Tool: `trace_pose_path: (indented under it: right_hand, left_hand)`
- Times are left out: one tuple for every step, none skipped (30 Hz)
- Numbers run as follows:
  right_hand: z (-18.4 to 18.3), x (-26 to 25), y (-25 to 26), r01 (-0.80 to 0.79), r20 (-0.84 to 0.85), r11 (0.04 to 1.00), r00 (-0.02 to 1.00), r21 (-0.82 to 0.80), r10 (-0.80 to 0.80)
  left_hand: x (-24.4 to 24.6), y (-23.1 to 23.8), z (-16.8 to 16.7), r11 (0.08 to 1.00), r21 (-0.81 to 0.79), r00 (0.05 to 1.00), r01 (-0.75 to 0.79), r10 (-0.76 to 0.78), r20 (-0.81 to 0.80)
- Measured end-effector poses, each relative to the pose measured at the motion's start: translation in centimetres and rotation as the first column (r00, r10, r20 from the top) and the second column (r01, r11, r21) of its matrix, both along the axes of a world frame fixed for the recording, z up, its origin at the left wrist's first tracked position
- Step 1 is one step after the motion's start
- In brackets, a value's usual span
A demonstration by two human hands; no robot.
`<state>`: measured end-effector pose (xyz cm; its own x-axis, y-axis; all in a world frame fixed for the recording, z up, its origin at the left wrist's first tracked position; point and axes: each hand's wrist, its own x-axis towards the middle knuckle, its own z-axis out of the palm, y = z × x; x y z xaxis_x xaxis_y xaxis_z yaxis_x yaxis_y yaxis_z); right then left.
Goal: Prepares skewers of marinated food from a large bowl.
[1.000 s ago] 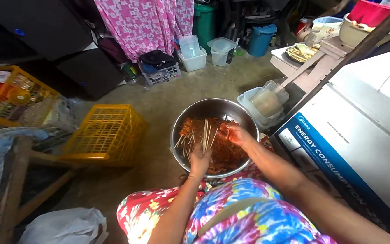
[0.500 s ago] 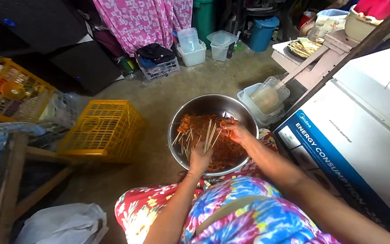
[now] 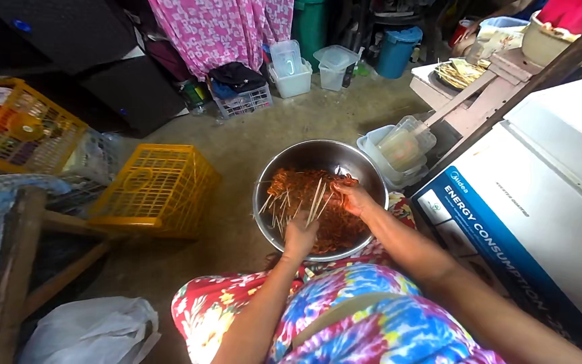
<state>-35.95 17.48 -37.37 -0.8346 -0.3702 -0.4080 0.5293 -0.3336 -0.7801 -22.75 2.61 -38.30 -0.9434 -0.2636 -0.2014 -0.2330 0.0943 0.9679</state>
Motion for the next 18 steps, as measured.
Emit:
trace_pose_path:
  right_hand:
    - [0.0,0.0,-0.1,0.008,0.011,1.0,1.0,0.004,-0.008]
    - [0.1,0.1,-0.1,0.008,0.017,1.0,1.0,0.012,-0.008]
    - [0.2,0.3,-0.2,0.007,0.02,1.0,1.0,0.021,-0.008]
    - [0.3,0.4,-0.3,0.008,0.021,1.0,1.0,0.029,-0.009]
    - [0.3,0.6,-0.4,0.01,0.023,0.999,1.0,0.036,-0.011]
    - [0.3,0.7,-0.4,0.016,0.03,0.999,0.999,0.035,-0.017]
    - [0.3,0.8,-0.5,0.025,0.043,0.999,0.999,0.034,-0.026]
    - [0.4,1.0,-0.7,0.035,0.059,0.999,0.998,0.035,-0.037]
    - [0.4,1.2,-0.8,0.044,0.073,0.998,0.996,0.039,-0.047]
    - [0.4,1.3,-1.0,0.05,0.081,0.998,0.995,0.047,-0.054]
    - [0.4,1.5,-1.1,0.053,0.079,0.997,0.995,0.053,-0.057]
    - [0.5,1.7,-1.2,0.049,0.061,0.997,0.997,0.06,-0.052]
    - [0.5,1.9,-1.3,0.044,0.034,0.997,0.998,0.068,-0.047]
    - [0.5,2.1,-1.4,0.039,0.006,0.996,0.999,0.081,-0.04]
    - [0.5,2.3,-1.4,0.031,-0.016,0.995,0.999,0.093,-0.03]
    - [0.5,2.5,-1.5,0.018,-0.028,0.995,1.0,0.101,-0.015]
    - [0.6,2.7,-1.6,0.003,-0.03,0.995,1.0,0.104,0.0]
    - [0.6,2.8,-1.7,-0.011,-0.029,0.995,0.999,0.103,0.014]
  left_hand:
    - [0.0,0.0,0.0,1.0,-0.004,1.0,-0.001,0.001,-0.001]
    - [0.0,0.0,0.0,1.0,-0.011,1.0,-0.001,0.001,-0.002]
    - [0.0,0.0,0.0,1.0,-0.02,1.0,-0.002,0.002,0.0]
    - [0.0,0.1,0.1,1.0,-0.028,1.0,-0.005,0.005,0.002]
    - [0.0,0.1,0.1,0.999,-0.034,1.0,-0.007,0.007,0.004]
    - [0.0,0.1,0.1,0.999,-0.04,1.0,-0.007,0.008,0.006]
    - [0.0,0.1,0.2,0.999,-0.045,1.0,-0.006,0.006,0.01]
    - [0.0,0.2,0.2,0.999,-0.053,1.0,-0.004,0.005,0.015]
    - [0.0,0.2,0.2,0.998,-0.062,1.0,-0.002,0.003,0.018]
    - [0.0,0.2,0.2,0.997,-0.074,1.0,0.004,-0.003,0.021]
    - [0.0,0.2,0.2,0.996,-0.088,1.0,0.012,-0.01,0.023]
    - [0.0,0.2,0.2,0.994,-0.108,1.0,0.02,-0.018,0.025]
    - [0.1,0.2,0.3,0.991,-0.129,0.999,0.026,-0.024,0.022]
    - [0.1,0.2,0.3,0.99,-0.14,1.0,0.028,-0.025,0.019]
    - [0.1,0.2,0.4,0.989,-0.143,1.0,0.026,-0.024,0.016]
    - [0.1,0.2,0.4,0.99,-0.139,1.0,0.023,-0.021,0.015]
    - [0.1,0.2,0.4,0.992,-0.128,1.0,0.018,-0.017,0.014]
    - [0.1,0.3,0.4,0.993,-0.115,1.0,0.011,-0.01,0.008]
